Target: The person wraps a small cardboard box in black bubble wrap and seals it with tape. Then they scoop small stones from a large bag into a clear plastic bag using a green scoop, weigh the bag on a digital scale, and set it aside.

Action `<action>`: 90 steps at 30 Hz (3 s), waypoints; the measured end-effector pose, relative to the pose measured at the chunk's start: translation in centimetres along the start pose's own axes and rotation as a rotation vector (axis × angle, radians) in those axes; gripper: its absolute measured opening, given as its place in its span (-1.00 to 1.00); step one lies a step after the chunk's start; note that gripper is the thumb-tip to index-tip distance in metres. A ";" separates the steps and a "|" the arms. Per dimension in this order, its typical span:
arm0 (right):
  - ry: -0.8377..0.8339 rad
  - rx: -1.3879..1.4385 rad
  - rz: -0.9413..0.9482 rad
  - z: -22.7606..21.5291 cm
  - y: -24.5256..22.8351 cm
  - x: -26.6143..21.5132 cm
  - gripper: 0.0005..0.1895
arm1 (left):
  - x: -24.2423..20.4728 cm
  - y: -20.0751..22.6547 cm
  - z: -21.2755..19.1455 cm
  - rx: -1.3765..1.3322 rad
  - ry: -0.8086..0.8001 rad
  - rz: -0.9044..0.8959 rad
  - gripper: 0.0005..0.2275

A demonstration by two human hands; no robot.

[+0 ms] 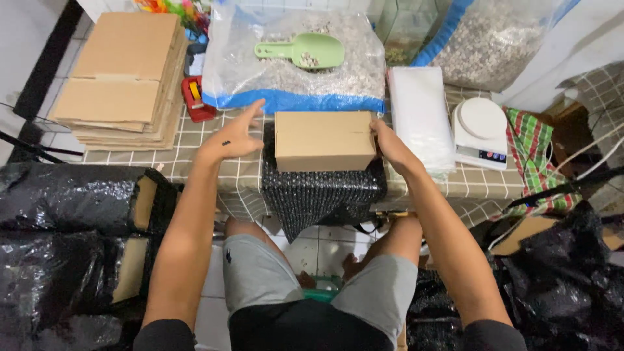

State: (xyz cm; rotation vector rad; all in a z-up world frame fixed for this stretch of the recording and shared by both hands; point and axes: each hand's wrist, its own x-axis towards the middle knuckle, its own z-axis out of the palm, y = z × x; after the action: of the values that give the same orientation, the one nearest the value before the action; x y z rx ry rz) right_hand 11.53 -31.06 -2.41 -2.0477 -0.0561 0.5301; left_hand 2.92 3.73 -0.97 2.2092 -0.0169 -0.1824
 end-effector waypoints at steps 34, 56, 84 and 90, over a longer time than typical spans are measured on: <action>-0.760 -0.635 0.068 0.0 -8.7 10.3 -0.11 | 10.0 6.6 1.8 0.471 -0.515 -0.276 -0.03; -0.674 -0.720 -0.067 -0.8 -9.5 6.8 -0.05 | 8.2 8.1 1.1 0.396 -0.493 -0.152 -0.30; -0.233 -1.129 -0.541 0.1 -8.8 -1.8 0.09 | 4.6 10.9 1.2 0.449 -0.533 -0.006 -0.07; 0.068 -1.181 -0.811 0.3 -6.6 -2.3 0.05 | 3.8 9.9 2.4 0.659 -0.220 0.195 0.04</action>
State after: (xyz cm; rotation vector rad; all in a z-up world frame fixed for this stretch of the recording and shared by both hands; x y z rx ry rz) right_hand 10.46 -27.98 3.82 -2.8335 -1.3667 -0.1781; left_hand 6.85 -4.40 5.01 2.8083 -0.4725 -0.3482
